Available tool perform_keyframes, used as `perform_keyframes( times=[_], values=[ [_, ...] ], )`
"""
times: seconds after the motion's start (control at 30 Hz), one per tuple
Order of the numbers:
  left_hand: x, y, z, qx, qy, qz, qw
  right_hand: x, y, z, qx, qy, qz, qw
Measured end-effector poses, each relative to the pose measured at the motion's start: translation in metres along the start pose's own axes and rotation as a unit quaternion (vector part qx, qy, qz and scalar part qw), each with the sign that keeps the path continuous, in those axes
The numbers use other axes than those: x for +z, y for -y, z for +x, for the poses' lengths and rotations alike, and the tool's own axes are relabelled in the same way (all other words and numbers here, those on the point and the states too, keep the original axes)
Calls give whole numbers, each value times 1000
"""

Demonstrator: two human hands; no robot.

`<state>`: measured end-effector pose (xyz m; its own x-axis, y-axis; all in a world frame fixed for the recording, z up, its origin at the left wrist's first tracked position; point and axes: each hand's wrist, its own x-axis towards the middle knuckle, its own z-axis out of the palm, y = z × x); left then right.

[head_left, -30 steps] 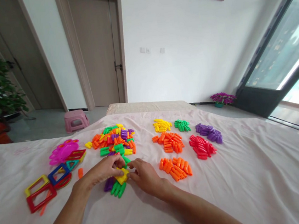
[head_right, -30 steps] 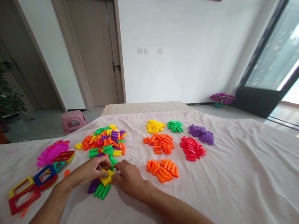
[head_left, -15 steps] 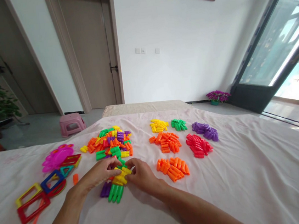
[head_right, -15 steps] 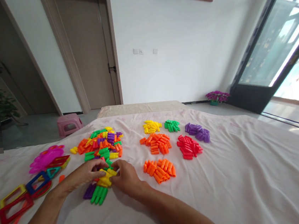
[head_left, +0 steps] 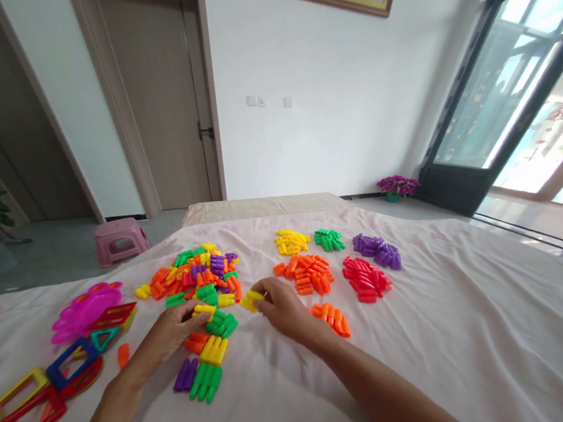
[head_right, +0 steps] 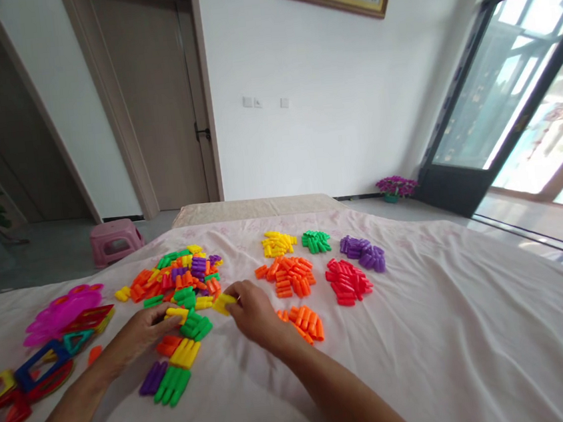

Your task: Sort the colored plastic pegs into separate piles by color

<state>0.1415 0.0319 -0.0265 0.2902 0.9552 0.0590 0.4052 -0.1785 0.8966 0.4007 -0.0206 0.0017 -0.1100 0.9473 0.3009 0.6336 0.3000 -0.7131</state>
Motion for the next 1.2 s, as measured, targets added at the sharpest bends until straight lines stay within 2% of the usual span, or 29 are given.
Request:
perform_keyframes(
  times=[0.07,0.13,0.2,0.3,0.4,0.57,0.73,0.93,1.1,1.2],
  values=[
    [1,7,4,15,11,16,1000,-25,-22,20,32,-53,27,998],
    [4,15,7,29,-25,51,998,-54,-53,44,64,-117,31,991],
    [8,23,9,43,-73,90,992,-80,-88,68,98,-170,-9,981],
    [15,32,9,61,-120,118,984,-110,-136,93,170,-202,-119,957],
    [17,36,8,79,-143,124,979,-121,-170,105,209,-215,-180,937],
    [15,37,9,88,-152,123,977,-115,-202,118,226,-200,-223,927],
    [14,36,9,87,-142,117,979,-108,-216,133,224,-165,-251,927],
    [15,37,10,83,-140,103,981,-110,-214,130,220,-139,-258,930],
    [14,38,12,75,-154,81,982,-114,-192,127,201,-154,-254,934],
    [14,35,11,81,-160,60,982,-96,-158,128,140,-162,-219,952]
  ],
)
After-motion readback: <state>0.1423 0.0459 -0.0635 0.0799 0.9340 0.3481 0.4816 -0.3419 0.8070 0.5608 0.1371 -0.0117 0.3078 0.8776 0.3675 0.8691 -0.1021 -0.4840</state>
